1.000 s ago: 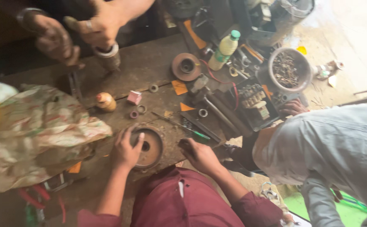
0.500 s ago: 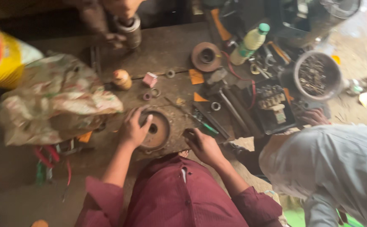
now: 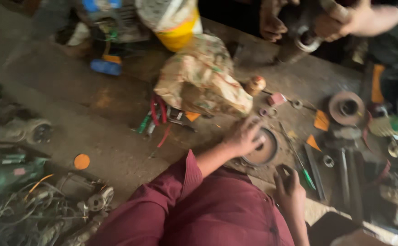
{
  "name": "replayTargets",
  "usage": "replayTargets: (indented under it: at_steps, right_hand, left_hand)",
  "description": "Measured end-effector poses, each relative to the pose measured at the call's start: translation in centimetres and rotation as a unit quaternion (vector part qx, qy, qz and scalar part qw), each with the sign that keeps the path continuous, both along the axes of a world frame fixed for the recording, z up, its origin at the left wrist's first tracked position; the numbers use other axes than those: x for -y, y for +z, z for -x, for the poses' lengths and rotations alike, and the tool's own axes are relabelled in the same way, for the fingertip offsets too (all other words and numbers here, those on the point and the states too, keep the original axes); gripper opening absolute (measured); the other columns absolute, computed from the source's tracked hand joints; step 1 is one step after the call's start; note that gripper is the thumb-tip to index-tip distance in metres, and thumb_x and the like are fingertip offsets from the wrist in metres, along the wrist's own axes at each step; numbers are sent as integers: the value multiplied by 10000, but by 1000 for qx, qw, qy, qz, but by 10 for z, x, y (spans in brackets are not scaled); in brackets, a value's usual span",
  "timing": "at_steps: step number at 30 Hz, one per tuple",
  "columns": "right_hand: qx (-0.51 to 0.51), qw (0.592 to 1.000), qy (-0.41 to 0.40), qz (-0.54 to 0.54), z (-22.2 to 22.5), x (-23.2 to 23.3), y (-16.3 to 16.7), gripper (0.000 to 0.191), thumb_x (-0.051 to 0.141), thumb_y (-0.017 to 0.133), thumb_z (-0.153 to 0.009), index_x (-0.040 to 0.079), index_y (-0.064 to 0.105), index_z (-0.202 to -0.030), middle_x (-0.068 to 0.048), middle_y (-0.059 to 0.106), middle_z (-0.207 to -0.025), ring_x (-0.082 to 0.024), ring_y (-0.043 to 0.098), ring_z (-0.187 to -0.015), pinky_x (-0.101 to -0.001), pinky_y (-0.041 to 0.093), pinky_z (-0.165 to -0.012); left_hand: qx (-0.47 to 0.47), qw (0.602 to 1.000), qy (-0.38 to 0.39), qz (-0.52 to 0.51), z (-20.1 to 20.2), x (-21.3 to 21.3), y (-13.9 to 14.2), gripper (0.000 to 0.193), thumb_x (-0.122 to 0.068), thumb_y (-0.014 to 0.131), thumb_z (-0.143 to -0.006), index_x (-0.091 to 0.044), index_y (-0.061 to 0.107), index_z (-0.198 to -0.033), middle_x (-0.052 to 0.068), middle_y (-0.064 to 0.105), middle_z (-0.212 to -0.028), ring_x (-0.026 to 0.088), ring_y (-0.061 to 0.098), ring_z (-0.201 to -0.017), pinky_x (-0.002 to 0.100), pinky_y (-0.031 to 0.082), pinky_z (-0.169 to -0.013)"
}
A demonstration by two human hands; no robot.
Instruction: The person works at a cluttered workbench fitting a bearing into the center bore of a round metal pump housing, pressing and seating it by hand while rotating the housing. They then use a wooden mallet to tap the bearing firmly into place and set the housing down on the bench.
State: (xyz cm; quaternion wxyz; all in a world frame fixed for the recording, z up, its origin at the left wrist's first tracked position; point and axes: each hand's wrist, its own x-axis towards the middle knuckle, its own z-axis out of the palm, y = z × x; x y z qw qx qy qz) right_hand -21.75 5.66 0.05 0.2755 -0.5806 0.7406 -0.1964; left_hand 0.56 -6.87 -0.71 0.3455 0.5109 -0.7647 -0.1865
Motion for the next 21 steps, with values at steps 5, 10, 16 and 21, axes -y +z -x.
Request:
replayTargets:
  at_steps: [5, 10, 16, 21]
  right_hand:
    - [-20, 1000, -17, 9, -27, -5, -15, 407, 367, 668, -964, 164, 631, -1315, -136, 703, -829, -333, 713, -757, -450, 537, -684]
    - [-23, 998, -56, 11, -51, -7, -32, 441, 412, 658, -979, 171, 626, -1347, -133, 698, -844, -329, 707, -774, -444, 534, -715]
    - [-78, 992, -99, 15, -77, -11, -41, 450, 415, 663, -1002, 156, 649, -1370, -136, 723, -932, -335, 714, -873, -452, 533, -796]
    - [-66, 991, -118, 20, -87, -15, -42, 454, 399, 663, -997, 143, 636, -1371, -129, 745, -1016, -326, 721, -973, -438, 529, -850]
  left_hand:
    - [-108, 982, -155, 12, -92, -18, 56, 376, -386, 680, -974, -129, 667, -1248, 84, 672, -1255, 297, 674, -1160, 419, 552, -981]
    - [-94, 987, -113, 66, -225, -1, 110, 181, -312, 689, -1021, -137, 709, -1060, 18, 729, -1080, 230, 713, -1041, 373, 581, -916]
    - [12, 959, 209, 192, -387, 88, 116, 229, -240, 743, -1052, -108, 662, -1221, 100, 705, -1259, 341, 646, -1209, 448, 510, -1058]
    - [199, 904, 292, 241, -492, 154, 112, 624, -238, 872, -849, -21, 585, -1359, 233, 556, -1345, 470, 535, -1171, 528, 458, -947]
